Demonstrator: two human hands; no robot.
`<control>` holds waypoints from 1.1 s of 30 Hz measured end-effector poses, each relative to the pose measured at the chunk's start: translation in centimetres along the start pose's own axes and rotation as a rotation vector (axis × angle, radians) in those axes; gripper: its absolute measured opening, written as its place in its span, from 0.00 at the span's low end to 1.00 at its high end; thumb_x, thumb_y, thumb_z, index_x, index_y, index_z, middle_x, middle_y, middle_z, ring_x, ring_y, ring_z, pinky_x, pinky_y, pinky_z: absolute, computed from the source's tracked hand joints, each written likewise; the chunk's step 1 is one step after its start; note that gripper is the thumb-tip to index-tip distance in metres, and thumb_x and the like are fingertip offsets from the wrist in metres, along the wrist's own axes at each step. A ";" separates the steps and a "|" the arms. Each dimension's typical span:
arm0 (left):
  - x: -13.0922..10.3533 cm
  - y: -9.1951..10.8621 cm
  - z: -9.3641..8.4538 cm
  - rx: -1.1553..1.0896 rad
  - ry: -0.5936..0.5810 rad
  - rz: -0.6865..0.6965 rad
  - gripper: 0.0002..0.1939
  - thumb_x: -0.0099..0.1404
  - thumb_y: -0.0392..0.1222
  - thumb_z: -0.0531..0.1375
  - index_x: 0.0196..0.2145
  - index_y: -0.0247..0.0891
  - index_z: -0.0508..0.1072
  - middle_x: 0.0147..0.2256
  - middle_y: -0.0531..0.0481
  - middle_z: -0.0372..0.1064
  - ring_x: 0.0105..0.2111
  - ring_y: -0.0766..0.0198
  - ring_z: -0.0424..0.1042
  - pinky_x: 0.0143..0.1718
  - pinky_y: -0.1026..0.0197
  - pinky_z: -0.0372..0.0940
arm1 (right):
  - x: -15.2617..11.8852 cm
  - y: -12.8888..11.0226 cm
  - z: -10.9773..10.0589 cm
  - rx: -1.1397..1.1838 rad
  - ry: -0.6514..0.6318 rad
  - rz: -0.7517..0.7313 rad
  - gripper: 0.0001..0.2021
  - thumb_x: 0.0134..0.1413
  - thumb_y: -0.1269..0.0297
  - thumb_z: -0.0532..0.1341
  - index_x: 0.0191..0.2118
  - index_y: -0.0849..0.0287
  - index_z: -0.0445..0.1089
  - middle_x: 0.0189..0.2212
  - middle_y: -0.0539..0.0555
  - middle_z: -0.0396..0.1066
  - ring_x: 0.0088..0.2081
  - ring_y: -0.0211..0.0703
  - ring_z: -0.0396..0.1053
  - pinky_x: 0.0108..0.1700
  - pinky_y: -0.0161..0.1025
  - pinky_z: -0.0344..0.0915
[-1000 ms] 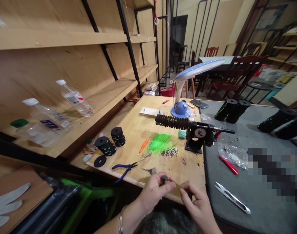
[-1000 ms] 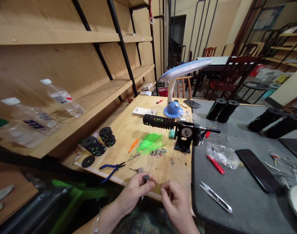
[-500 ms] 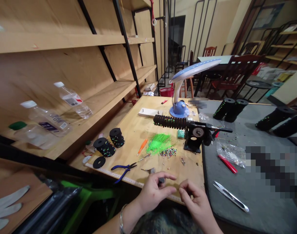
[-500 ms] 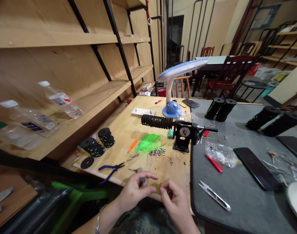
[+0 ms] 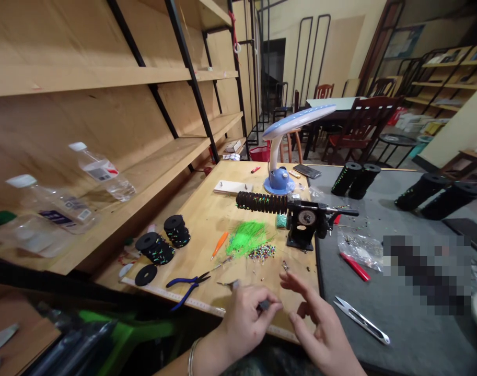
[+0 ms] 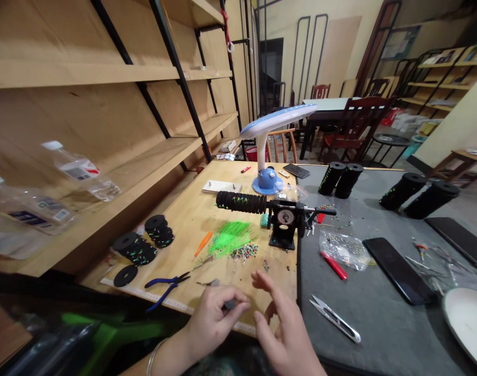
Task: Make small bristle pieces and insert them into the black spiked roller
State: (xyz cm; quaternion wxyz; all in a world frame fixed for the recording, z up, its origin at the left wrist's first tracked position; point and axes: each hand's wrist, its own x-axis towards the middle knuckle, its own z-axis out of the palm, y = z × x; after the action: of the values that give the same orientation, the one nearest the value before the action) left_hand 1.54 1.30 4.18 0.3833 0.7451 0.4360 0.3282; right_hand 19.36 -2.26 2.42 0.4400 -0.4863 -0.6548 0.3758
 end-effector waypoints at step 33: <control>7.8 -3.3 4.5 0.710 -0.262 -0.105 0.11 0.65 0.35 0.55 0.40 0.42 0.77 0.40 0.47 0.72 0.35 0.59 0.71 0.34 0.62 0.60 | -1.1 5.2 -2.7 0.326 0.420 0.383 0.21 0.50 0.42 0.62 0.28 0.58 0.67 0.19 0.46 0.60 0.22 0.37 0.58 0.25 0.32 0.57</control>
State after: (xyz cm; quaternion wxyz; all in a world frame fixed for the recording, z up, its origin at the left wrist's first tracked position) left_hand 7.06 8.17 0.36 0.1700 0.8438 0.5075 0.0386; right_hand 23.69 -1.91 -1.72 0.5589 -0.5907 -0.3774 0.4430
